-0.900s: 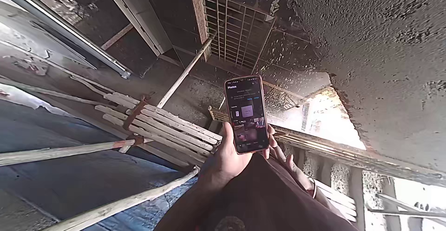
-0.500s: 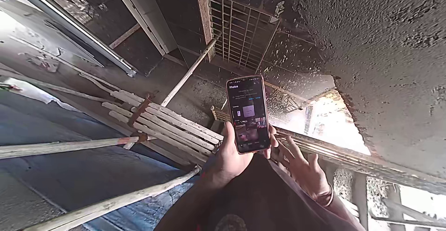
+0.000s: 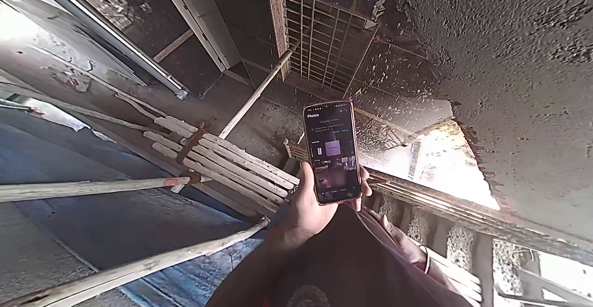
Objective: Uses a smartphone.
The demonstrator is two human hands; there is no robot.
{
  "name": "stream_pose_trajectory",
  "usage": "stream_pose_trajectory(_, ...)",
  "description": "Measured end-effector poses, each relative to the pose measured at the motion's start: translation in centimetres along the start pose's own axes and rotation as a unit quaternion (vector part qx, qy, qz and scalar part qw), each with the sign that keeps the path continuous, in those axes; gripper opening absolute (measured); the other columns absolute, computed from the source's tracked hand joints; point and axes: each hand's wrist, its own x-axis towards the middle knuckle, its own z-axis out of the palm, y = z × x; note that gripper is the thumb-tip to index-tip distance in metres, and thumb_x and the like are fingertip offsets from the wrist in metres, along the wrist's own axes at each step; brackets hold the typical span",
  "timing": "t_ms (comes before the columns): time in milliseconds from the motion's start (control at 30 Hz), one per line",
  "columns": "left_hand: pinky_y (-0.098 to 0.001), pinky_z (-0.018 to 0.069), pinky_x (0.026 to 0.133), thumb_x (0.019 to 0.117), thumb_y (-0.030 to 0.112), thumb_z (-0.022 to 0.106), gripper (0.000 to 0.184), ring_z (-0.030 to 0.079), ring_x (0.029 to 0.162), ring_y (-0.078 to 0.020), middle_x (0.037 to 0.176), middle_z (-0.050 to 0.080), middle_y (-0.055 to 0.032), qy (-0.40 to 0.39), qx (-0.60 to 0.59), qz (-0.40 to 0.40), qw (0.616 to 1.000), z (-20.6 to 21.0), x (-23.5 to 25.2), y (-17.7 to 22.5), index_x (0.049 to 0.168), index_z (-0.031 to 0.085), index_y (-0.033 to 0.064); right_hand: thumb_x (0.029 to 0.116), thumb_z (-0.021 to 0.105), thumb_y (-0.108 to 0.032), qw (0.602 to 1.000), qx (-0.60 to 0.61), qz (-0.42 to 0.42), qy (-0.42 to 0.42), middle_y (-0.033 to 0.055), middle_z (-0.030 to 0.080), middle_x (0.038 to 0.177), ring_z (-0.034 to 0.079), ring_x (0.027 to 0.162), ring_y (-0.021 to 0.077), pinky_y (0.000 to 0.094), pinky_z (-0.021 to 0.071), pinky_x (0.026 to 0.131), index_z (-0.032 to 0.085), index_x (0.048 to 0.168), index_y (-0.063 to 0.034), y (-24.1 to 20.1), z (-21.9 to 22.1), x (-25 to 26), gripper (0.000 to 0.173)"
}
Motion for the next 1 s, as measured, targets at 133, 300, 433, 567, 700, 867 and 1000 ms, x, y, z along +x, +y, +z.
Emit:
stream_pose_trajectory(133, -0.0428, 0.0578, 0.077, 0.0928, 0.079, 0.037, 0.087, 0.066, 0.101, -0.0341, 0.125, 0.061, -0.0241, 0.006, 0.008, -0.003, 1.000, -0.1, -0.2, 0.0, 0.140, 0.053, 0.0070, 0.0868, 0.046, -0.083, 0.916, 0.048, -0.349, -0.194, 0.0163, 0.039, 0.162, 0.039, 0.148, 0.0372, 0.0597, 0.0403, 0.114, 0.034, 0.160, -0.0152, -1.3, -3.6, 1.9, 0.101)
stream_pose_trajectory(300, -0.0423, 0.0577, 0.078, 0.0923, 0.079, 0.038, 0.087, 0.066, 0.101, -0.0330, 0.126, 0.061, -0.0231, -0.006, 0.001, -0.008, 1.000, 0.2, 0.0, 0.0, 0.139, 0.054, 0.0074, 0.0946, 0.046, -0.070, 0.879, 0.232, -0.339, -0.241, 0.0121, 0.052, 0.153, 0.067, 0.118, 0.0282, 0.0349, 0.0607, 0.070, 0.054, 0.148, -0.0309, -3.2, -3.1, 1.5, 0.067)
stream_pose_trajectory(433, -0.0428, 0.0577, 0.078, 0.0924, 0.079, 0.038, 0.087, 0.066, 0.101, -0.0335, 0.125, 0.061, -0.0230, 0.001, 0.001, -0.001, 1.000, 0.1, -0.2, 0.2, 0.139, 0.054, 0.0081, 0.1009, 0.052, -0.044, 0.990, -0.019, -0.138, -0.007, 0.0123, 0.068, 0.132, 0.068, 0.116, 0.0236, 0.0410, 0.0601, 0.088, 0.053, 0.143, -0.0104, 0.6, -3.8, 4.4, 0.054)
stream_pose_trajectory(567, -0.0426, 0.0578, 0.079, 0.0922, 0.079, 0.038, 0.087, 0.066, 0.102, -0.0333, 0.126, 0.061, -0.0231, -0.002, -0.002, 0.008, 1.000, 0.2, -0.4, 0.5, 0.140, 0.053, 0.0077, 0.0932, 0.063, -0.048, 0.897, -0.361, -0.233, 0.106, 0.0112, 0.060, 0.142, 0.054, 0.135, 0.0217, 0.0448, 0.0439, 0.114, 0.061, 0.141, -0.0109, 1.5, -5.4, 6.7, 0.060)
stream_pose_trajectory(700, -0.0437, 0.0580, 0.078, 0.0924, 0.079, 0.037, 0.087, 0.066, 0.101, -0.0347, 0.125, 0.062, -0.0242, 0.019, 0.000, 0.012, 1.000, 0.2, -0.4, 0.5, 0.138, 0.053, 0.0069, 0.0978, 0.060, -0.042, 0.856, -0.315, -0.385, 0.136, 0.0145, 0.061, 0.139, 0.061, 0.127, 0.0207, 0.0385, 0.0547, 0.104, 0.064, 0.134, -0.0034, -2.5, -3.3, 5.4, 0.053)
stream_pose_trajectory(867, -0.0439, 0.0585, 0.078, 0.0944, 0.078, 0.035, 0.086, 0.066, 0.103, -0.0361, 0.126, 0.061, -0.0255, 0.034, -0.009, 0.019, 0.999, 0.1, -0.3, 0.2, 0.140, 0.052, 0.0068, 0.1023, 0.049, -0.057, 0.737, -0.312, -0.595, 0.076, 0.0214, 0.044, 0.155, 0.046, 0.142, 0.0317, 0.0467, 0.0454, 0.114, 0.068, 0.128, -0.0085, -8.7, 1.1, 0.6, 0.058)
stream_pose_trajectory(1000, -0.0476, 0.0564, 0.093, 0.0979, 0.067, 0.045, 0.067, 0.066, 0.114, -0.0293, 0.127, 0.066, -0.0168, 0.092, -0.020, 0.055, 0.994, 0.7, -0.7, 0.1, 0.136, 0.059, 0.0139, 0.1018, 0.041, -0.064, 0.629, -0.395, -0.665, 0.081, 0.0139, 0.036, 0.162, 0.023, 0.154, 0.0362, 0.0558, 0.0263, 0.124, 0.068, 0.127, -0.0324, -11.0, 4.2, -1.6, 0.050)
